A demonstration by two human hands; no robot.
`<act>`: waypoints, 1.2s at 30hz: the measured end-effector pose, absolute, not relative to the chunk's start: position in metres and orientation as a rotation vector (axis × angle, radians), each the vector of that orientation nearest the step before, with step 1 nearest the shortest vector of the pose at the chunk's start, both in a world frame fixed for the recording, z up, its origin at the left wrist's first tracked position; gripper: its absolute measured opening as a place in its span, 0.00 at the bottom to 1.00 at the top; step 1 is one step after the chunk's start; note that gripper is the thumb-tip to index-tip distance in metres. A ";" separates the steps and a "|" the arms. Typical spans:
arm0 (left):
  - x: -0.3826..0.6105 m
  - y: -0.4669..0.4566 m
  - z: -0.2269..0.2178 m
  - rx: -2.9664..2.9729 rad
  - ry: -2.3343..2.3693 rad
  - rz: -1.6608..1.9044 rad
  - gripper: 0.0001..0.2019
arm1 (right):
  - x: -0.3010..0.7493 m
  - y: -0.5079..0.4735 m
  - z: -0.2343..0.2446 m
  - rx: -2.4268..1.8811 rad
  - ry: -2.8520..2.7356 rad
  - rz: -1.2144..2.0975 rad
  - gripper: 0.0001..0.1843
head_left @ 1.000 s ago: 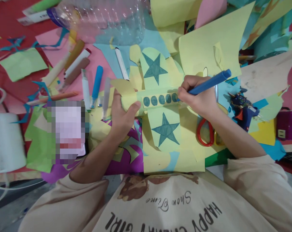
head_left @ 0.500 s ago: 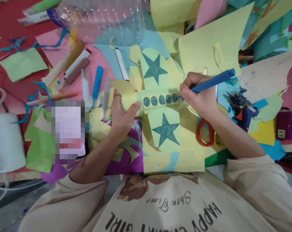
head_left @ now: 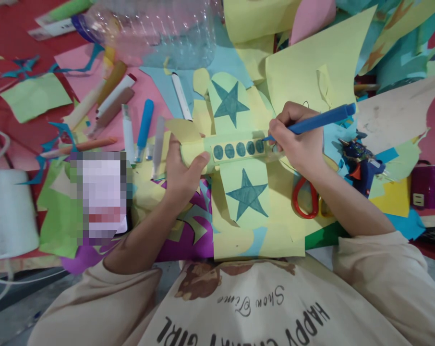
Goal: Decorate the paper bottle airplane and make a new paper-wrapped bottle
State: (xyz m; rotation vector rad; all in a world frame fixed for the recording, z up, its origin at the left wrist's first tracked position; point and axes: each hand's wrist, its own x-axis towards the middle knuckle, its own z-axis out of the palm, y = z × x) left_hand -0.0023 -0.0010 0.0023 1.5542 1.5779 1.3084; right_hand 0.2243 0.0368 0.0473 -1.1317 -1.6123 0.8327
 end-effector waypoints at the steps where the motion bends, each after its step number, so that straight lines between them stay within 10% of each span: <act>1: -0.002 -0.001 0.002 1.562 1.586 1.317 0.16 | 0.225 0.037 0.047 -1.136 -1.619 0.834 0.22; 36: 0.004 0.002 -0.017 1.521 1.558 1.200 0.25 | 0.247 0.052 0.091 -1.054 -1.085 0.916 0.12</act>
